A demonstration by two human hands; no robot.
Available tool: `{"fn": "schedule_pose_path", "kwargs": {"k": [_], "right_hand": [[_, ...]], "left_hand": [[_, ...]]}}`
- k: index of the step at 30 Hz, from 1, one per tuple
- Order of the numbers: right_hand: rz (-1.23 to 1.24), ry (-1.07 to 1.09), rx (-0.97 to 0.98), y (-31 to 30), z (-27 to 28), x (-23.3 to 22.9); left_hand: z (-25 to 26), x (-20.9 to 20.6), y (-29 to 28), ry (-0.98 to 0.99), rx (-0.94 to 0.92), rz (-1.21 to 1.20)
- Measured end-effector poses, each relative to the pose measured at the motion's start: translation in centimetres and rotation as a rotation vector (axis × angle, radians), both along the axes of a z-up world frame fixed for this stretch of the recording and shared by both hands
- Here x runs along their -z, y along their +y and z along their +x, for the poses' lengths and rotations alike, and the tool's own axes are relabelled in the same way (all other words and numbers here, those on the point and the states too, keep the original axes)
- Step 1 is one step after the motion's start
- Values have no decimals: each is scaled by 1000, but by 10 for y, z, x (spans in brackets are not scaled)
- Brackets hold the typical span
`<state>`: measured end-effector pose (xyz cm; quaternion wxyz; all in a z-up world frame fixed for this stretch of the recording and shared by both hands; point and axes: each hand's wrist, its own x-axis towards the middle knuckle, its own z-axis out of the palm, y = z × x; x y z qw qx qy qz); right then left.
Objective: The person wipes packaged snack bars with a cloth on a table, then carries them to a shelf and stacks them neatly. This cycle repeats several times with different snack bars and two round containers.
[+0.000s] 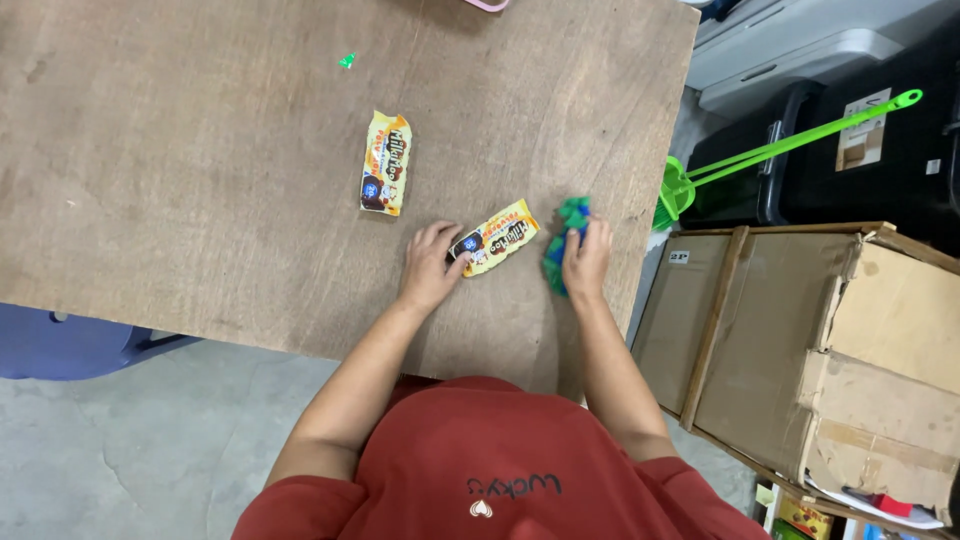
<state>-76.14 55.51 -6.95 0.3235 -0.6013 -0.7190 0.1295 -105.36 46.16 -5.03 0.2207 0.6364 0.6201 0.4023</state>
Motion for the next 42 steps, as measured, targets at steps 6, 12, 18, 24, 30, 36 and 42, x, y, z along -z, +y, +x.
{"fn": "schedule_pose_path", "kwargs": {"k": [6, 12, 18, 24, 30, 36, 42], "right_hand": [[22, -125, -467, -45, -113, -63], [-60, -348, -464, -23, -123, -67], [-53, -324, -233, -14, -124, -50], [-52, -379, -571, -53, -139, -53], [-78, -266, -240, 10, -93, -44], [-101, -185, -163, 29, -74, -37], [187, 123, -619, -31, -94, -86]], "left_hand": [[6, 10, -6, 181, -171, -193], [6, -2, -2, 299, -135, -140], [8, -4, -2, 279, -153, -112], [6, 13, -3, 319, -152, -50], [4, 3, -2, 222, -162, -59], [11, 73, 34, -492, -164, -144], [29, 39, 42, -1303, -66, -297]]}}
